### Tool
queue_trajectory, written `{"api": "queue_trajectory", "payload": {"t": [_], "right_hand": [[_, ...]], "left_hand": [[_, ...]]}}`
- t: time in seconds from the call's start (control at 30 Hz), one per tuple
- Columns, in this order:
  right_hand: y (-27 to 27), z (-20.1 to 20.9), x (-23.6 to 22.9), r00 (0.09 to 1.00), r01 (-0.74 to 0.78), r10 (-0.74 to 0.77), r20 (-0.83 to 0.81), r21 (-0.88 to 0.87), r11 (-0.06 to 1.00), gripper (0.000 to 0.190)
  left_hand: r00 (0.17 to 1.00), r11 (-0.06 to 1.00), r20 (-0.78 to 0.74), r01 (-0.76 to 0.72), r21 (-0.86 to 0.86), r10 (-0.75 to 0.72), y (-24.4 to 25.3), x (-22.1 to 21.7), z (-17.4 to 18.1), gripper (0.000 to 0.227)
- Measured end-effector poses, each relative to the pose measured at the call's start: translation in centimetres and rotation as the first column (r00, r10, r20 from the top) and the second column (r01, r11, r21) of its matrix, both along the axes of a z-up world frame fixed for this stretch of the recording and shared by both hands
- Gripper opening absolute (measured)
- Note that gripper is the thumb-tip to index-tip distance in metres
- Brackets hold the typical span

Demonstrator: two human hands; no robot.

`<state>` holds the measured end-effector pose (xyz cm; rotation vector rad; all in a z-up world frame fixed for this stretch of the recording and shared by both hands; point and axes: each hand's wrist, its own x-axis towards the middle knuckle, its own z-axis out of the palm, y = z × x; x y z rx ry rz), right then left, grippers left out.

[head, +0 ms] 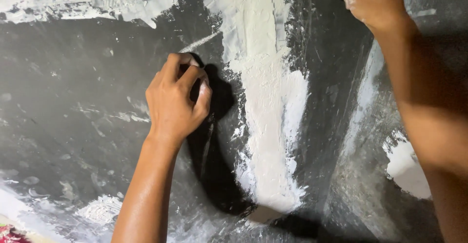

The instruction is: The person applies white filler to a dark grey wall and ceiling area using a putty knife. They scoop more material from a bucket sitting on a cabinet and continue spreading and smoothing the substance over the surfaces.

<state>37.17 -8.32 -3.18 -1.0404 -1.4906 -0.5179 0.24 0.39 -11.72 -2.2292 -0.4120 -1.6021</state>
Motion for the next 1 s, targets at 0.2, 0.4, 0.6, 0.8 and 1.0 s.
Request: {"api": "queue_trajectory", "payload": {"t": [0.2, 0.4, 0.6, 0.8, 1.0], "right_hand": [[3.5, -1.9, 4.8, 0.986, -0.152, 0.151, -0.074, -0.007, 0.988, 0.023], [11.1, -1.8, 12.4, 0.753, -0.658, 0.658, -0.023, -0.067, 0.75, 0.021], [10.8, -0.9, 10.9, 0.96, -0.201, 0.202, 0.195, -0.029, 0.979, 0.017], [2.6, -0.7, 4.7, 0.996, 0.023, -0.016, 0.088, -0.072, 0.997, 0.019], [-1.9, -2.5, 1.7, 0.993, -0.001, -0.019, -0.113, -0.178, 0.984, 0.021]], "left_hand": [[1.0, 1.0, -0.003, -0.005, -0.018, 0.005, 0.1, 0.1, -0.1, 0.012], [1.0, 1.0, -0.009, -0.009, -0.023, 0.009, -0.1, 0.2, 0.1, 0.013], [1.0, 1.0, 0.005, -0.006, -0.022, 0.006, -0.2, 0.2, -0.1, 0.013], [1.0, 0.999, 0.013, 0.011, -0.036, -0.011, 0.0, 0.1, -0.2, 0.012], [0.999, 0.997, -0.02, 0.037, -0.065, -0.039, 0.1, -0.4, 0.0, 0.012]]}}
